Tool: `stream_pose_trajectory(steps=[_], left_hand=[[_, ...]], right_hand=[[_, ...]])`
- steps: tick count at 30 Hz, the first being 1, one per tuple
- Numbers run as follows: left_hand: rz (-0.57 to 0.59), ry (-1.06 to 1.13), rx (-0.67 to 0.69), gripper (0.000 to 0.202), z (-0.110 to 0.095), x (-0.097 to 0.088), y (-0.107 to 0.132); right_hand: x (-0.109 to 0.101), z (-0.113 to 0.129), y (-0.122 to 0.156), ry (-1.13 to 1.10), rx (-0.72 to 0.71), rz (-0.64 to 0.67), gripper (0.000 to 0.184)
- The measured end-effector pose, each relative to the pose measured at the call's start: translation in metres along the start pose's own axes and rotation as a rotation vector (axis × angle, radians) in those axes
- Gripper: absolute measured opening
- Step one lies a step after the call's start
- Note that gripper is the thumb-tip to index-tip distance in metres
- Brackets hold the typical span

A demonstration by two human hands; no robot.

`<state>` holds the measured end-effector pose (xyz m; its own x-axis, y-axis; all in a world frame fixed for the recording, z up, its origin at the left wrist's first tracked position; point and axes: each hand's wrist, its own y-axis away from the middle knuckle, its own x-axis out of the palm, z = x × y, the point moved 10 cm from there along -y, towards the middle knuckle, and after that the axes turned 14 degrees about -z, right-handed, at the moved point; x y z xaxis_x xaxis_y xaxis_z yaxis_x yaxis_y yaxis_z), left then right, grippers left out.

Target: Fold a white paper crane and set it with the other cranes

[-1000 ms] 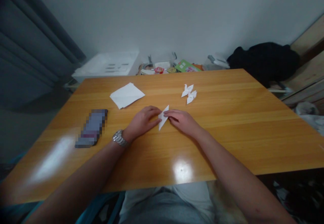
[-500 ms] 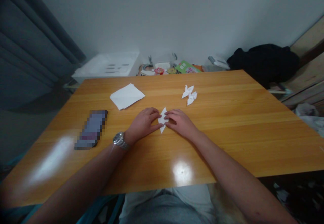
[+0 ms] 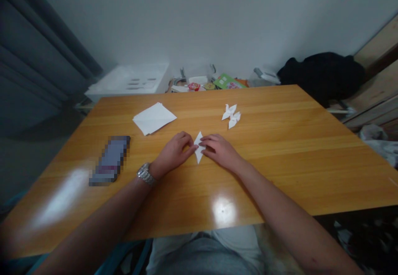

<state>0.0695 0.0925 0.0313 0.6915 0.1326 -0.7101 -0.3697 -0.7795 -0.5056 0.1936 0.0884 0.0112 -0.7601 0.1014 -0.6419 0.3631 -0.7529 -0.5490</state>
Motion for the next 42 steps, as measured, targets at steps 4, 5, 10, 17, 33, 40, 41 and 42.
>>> stream_pose_trajectory(steps=[4,5,10,17,33,40,41,42], left_hand=[[0.009,-0.018,-0.001,0.02,0.005,0.0,0.001],[0.024,-0.023,0.007,0.015,0.006,0.001,0.001],[0.052,-0.056,0.049,0.017,0.005,0.001,0.003],[0.039,-0.115,0.045,0.023,0.004,0.001,0.005],[0.032,-0.138,0.045,0.026,0.003,0.005,0.008],[0.032,-0.124,0.079,0.023,-0.003,0.003,0.005],[0.044,-0.106,0.09,0.021,-0.005,0.003,0.004],[0.065,-0.078,0.102,0.018,-0.008,0.005,0.004]], right_hand=[[0.0,0.002,-0.001,0.01,0.003,0.018,0.024],[0.0,0.002,-0.001,0.008,0.006,0.02,0.024],[-0.001,0.002,-0.001,-0.033,0.018,0.009,0.023],[-0.008,0.0,-0.004,-0.113,0.127,-0.064,0.007],[-0.014,0.006,-0.002,-0.079,0.033,-0.033,0.022],[-0.004,0.019,0.0,-0.121,-0.014,0.062,0.022],[-0.004,0.018,0.0,-0.128,-0.007,0.063,0.022],[-0.005,0.017,0.0,-0.133,0.0,0.059,0.022]])
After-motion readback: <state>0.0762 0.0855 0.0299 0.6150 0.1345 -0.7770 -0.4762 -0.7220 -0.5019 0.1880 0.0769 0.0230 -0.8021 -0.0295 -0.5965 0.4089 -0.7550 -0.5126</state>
